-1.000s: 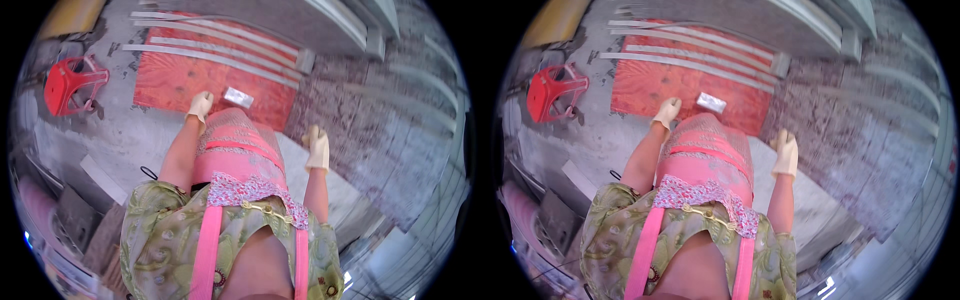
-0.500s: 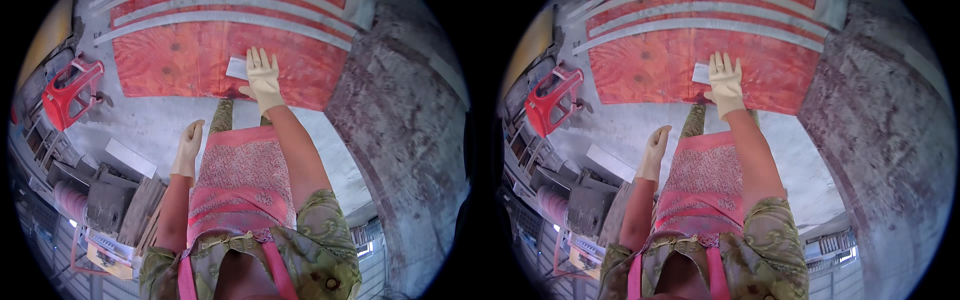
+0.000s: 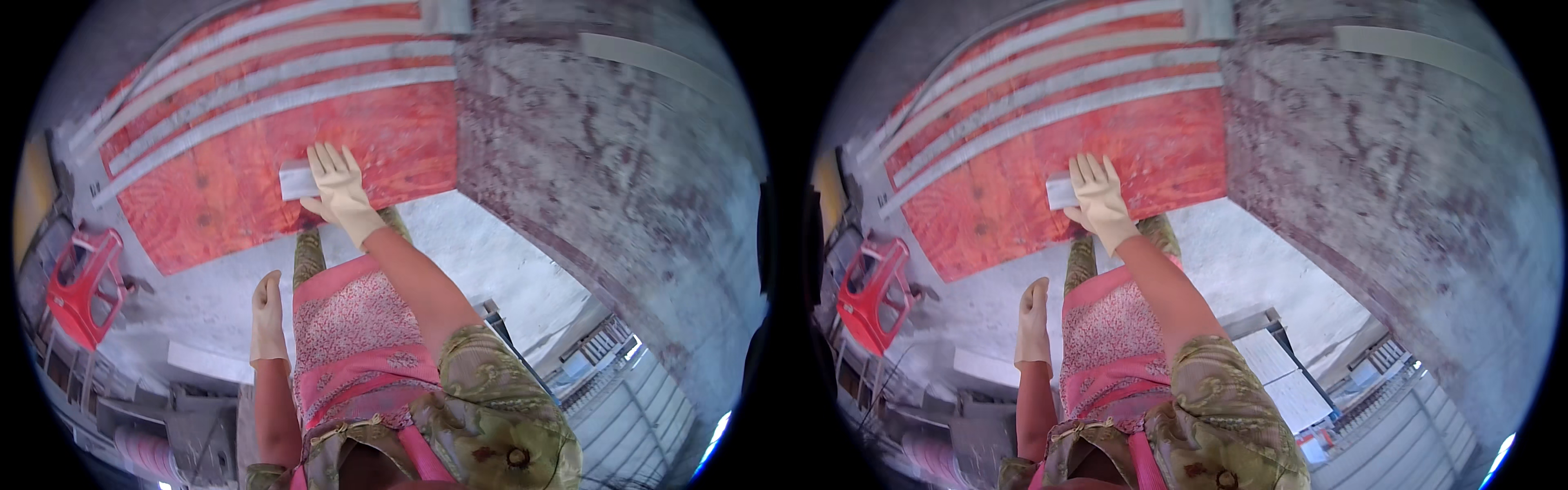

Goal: The person picks up long white plastic strips and rubs them against a red sanding belt on a machine. They handle the strips one at a time, flip them, and place them on a red mat after sanding. The person repeats this process for several strips.

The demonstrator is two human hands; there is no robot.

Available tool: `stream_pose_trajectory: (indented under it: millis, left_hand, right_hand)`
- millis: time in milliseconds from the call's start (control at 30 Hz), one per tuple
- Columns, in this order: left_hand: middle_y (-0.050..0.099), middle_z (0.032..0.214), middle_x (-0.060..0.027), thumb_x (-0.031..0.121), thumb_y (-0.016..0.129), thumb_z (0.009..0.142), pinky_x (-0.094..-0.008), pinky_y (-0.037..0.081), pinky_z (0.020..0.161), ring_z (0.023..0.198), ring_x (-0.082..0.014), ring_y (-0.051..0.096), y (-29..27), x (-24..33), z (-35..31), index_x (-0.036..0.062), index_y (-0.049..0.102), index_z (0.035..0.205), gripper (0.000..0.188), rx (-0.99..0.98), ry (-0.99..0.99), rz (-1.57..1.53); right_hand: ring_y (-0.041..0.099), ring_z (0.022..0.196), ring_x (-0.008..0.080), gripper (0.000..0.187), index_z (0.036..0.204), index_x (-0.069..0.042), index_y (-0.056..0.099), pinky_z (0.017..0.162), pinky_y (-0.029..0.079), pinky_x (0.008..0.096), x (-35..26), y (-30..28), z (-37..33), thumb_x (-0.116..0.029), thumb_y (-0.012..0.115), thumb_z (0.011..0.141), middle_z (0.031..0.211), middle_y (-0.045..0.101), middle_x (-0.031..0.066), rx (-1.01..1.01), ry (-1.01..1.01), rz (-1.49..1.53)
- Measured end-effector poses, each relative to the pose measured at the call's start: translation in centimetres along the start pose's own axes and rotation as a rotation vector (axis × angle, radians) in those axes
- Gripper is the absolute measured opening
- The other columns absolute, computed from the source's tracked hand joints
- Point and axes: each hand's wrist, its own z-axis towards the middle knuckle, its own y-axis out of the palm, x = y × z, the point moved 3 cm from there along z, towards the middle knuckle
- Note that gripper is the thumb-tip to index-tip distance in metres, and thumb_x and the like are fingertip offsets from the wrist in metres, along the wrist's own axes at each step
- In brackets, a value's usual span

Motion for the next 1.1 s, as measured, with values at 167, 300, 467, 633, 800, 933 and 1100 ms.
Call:
stream_pose_trajectory:
  millis: [167, 300, 467, 633, 800, 933, 1100]
  left_hand:
    - [0.057, 0.138, -0.006, 0.051, 0.059, 0.099, -0.0337, 0.032, 0.115, 0.131, -0.0182, 0.049, 0.0, 8.8, -5.6, 0.0062, 0.057, 0.14, 0.06, -0.032, 0.109, 0.203]
    - [0.054, 0.118, -0.0027, 0.044, 0.057, 0.102, -0.0326, 0.035, 0.107, 0.11, -0.0156, 0.048, -0.5, 9.5, -1.9, 0.0084, 0.06, 0.116, 0.038, -0.177, 0.321, 0.002]
    - [0.061, 0.134, -0.01, 0.041, 0.064, 0.101, -0.0343, 0.04, 0.11, 0.126, -0.0186, 0.054, 4.0, 18.9, -2.7, 0.0033, 0.06, 0.134, 0.05, -0.386, 0.747, 0.019]
    - [0.038, 0.16, -0.0247, 0.021, 0.067, 0.099, -0.04, 0.032, 0.122, 0.15, -0.0333, 0.036, 15.7, 37.7, -20.3, -0.0027, 0.027, 0.159, 0.076, -0.566, 1.127, 0.078]
    - [0.042, 0.156, -0.0305, 0.038, 0.085, 0.075, -0.0394, 0.034, 0.119, 0.146, -0.0394, 0.041, 26.6, 50.5, -37.1, -0.0017, 0.024, 0.159, 0.111, -0.254, 1.866, 0.359]
    - [0.044, 0.154, -0.0302, 0.037, 0.079, 0.083, -0.0402, 0.041, 0.113, 0.14, -0.0396, 0.049, 33.0, 52.1, -46.7, -0.0004, 0.025, 0.158, 0.101, -0.236, 1.946, 0.223]
    - [0.065, 0.124, -0.0283, 0.036, 0.062, 0.098, -0.0429, 0.051, 0.098, 0.115, -0.0402, 0.066, 30.6, 51.0, -45.8, 0.0075, 0.039, 0.152, 0.066, -0.158, 1.71, 0.3]
  right_hand:
    - [0.059, 0.125, 0.0398, 0.067, 0.139, 0.005, 0.055, 0.109, 0.045, 0.0462, 3.6, -8.2, -4.3, -0.037, 0.066, 0.088, 0.133, 0.062, 0.0285, 0.131, 0.213, 0.426]
    - [0.063, 0.11, 0.045, 0.045, 0.113, 0.007, 0.063, 0.092, 0.05, 0.0491, 7.5, -15.9, -9.0, -0.033, 0.063, 0.091, 0.108, 0.067, 0.0286, 0.381, 0.378, 0.681]
    - [0.053, 0.135, 0.025, 0.054, 0.141, -0.003, 0.053, 0.112, 0.041, 0.0377, 8.3, -25.9, -17.2, -0.038, 0.059, 0.101, 0.142, 0.058, 0.0156, 0.372, 0.606, 1.086]
    - [0.059, 0.127, 0.0341, 0.053, 0.133, 0.001, 0.059, 0.106, 0.046, 0.0412, 11.4, -23.7, -23.7, -0.038, 0.061, 0.097, 0.135, 0.062, 0.0227, 0.465, 0.542, 0.987]
    - [0.051, 0.139, 0.029, 0.069, 0.147, 0.003, 0.045, 0.115, 0.042, 0.0389, 13.5, -17.6, -29.0, -0.042, 0.065, 0.098, 0.148, 0.055, 0.0196, 0.47, 0.673, 1.229]
    - [0.058, 0.131, 0.0276, 0.063, 0.14, 0.0, 0.054, 0.109, 0.046, 0.0385, 19.9, -8.9, -31.0, -0.043, 0.067, 0.096, 0.136, 0.065, 0.0181, 0.55, 0.772, 1.285]
    - [0.067, 0.11, 0.0206, 0.047, 0.131, -0.002, 0.061, 0.097, 0.051, 0.0362, 16.3, -20.1, -30.2, -0.039, 0.061, 0.101, 0.118, 0.071, 0.0117, 0.716, 0.63, 1.482]
